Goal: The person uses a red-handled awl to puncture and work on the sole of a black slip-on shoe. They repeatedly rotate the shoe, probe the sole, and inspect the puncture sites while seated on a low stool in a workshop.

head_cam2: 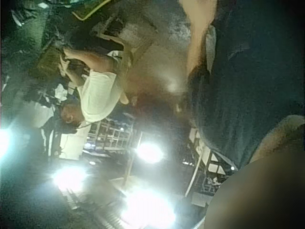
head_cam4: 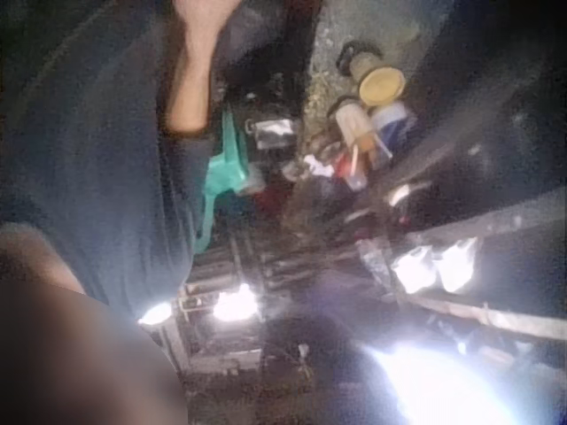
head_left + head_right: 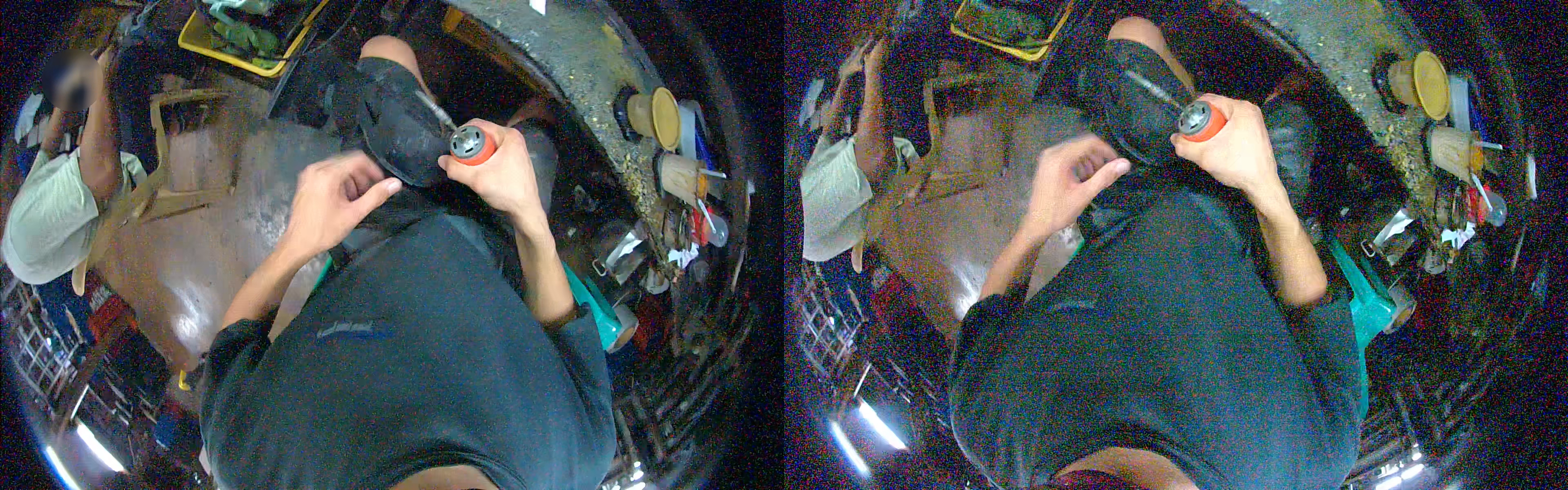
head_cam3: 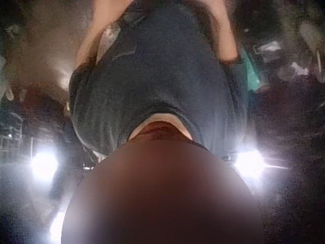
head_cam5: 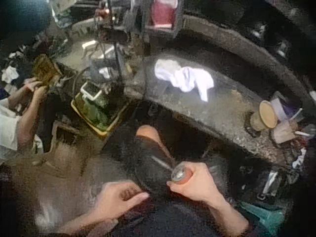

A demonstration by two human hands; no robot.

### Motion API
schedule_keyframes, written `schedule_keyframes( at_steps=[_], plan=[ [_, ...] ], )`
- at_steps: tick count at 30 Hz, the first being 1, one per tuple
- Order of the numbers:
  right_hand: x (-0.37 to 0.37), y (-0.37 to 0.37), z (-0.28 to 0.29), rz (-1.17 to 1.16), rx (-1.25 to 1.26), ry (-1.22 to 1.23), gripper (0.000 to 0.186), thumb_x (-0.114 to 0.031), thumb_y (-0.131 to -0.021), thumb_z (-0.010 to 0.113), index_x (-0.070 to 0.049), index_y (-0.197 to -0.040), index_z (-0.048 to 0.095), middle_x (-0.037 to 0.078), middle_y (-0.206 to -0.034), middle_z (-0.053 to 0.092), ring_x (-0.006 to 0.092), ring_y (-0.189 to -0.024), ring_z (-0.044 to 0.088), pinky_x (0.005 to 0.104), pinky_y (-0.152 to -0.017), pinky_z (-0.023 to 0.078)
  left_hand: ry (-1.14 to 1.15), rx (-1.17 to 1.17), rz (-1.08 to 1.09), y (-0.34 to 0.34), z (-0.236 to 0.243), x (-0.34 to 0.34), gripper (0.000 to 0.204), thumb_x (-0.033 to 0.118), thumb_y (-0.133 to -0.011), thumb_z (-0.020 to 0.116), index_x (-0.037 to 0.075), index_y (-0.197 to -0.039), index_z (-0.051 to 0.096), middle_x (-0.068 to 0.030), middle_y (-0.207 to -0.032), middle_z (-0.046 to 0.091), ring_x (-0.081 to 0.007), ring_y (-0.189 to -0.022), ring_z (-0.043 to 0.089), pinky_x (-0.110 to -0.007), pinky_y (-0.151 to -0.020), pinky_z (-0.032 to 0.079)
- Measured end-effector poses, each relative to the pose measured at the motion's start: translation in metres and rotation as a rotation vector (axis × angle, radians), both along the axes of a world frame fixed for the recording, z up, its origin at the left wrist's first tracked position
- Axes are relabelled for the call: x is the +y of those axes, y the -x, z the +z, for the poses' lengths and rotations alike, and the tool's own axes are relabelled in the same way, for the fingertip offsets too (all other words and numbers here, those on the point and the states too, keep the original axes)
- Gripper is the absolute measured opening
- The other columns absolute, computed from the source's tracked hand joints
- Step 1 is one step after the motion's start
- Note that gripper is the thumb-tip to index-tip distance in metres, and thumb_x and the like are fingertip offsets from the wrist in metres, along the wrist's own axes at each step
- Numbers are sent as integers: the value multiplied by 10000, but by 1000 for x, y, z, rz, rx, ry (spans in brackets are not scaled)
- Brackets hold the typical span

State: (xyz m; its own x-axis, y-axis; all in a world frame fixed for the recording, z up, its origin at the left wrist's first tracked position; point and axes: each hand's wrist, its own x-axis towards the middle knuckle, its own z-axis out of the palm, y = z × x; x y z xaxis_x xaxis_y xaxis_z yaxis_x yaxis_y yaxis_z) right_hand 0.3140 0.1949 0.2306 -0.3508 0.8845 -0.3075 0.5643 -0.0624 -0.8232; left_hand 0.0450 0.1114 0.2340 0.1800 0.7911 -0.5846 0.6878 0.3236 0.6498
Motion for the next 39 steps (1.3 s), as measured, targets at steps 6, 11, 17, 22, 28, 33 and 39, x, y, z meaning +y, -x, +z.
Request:
schedule_keyframes(
  at_steps=[6, 11, 17, 22, 28, 33, 39],
  plan=[
    [15, 7, 39, 204, 30, -47, 325, -228, -758, 938, -43, -955, 758, 67, -835, 750, 171, -793, 728, 353, -787, 600, -512, -92, -509, -4, 31, 85, 588, 314, -761, 966, 87, -1271, 782, -143, -1225, 807, -374, -1113, 764, -498, -946, 606],
    [31, -24, 78, -225, 276, -236, 437, -243, -833, 989, -75, -1159, 752, 2, -877, 727, 84, -764, 661, 251, -697, 538, -626, -276, -270, 29, 86, 113, 367, 322, -845, 950, 26, -962, 766, -46, -801, 726, -159, -770, 684, -374, -756, 573],
    [8, -27, 88, -223, 799, -82, 490, -348, -968, 865, -11, -1280, 696, 6, -789, 655, 76, -633, 594, 223, -562, 455, -308, -1219, 575, 30, 96, 91, 732, 200, -831, 745, -56, -1495, 571, -231, -1475, 677, -376, -1307, 707, -513, -1175, 545],
    [-25, 46, 61, 97, 439, -332, 854, -429, -916, 907, -58, -1607, 567, 100, -1081, 811, 161, -940, 754, 311, -870, 596, -139, -1697, 625, 5, 34, 72, 815, 409, -935, 635, -77, -1567, 466, -277, -1537, 610, -460, -1428, 604, -583, -1245, 465],
    [-44, 87, 67, -43, 112, -99, 942, -412, -858, 962, -234, -1674, 528, 168, -1105, 834, 114, -1038, 749, 373, -966, 599, -439, -1858, 658, -4, 22, 64, 881, 801, -1064, 429, 200, -1700, 329, -194, -1436, 639, -406, -1308, 637, -612, -1121, 552],
    [-33, 89, 74, -30, 35, -72, 929, -456, -864, 946, -233, -1667, 534, 206, -1132, 832, 223, -1068, 812, 394, -967, 608, -513, -1754, 641, -7, 27, 71, 870, 778, -1071, 443, 159, -1676, 358, -220, -1474, 610, -421, -1357, 620, -598, -1120, 550],
    [-29, 90, 72, -6, -6, -132, 923, -476, -871, 935, -230, -1665, 534, 238, -1143, 823, 281, -1119, 814, 406, -976, 611, -528, -1724, 647, -14, 36, 72, 869, 786, -1062, 449, 152, -1651, 381, -268, -1513, 568, -434, -1387, 598, -587, -1124, 547]
  ],
)
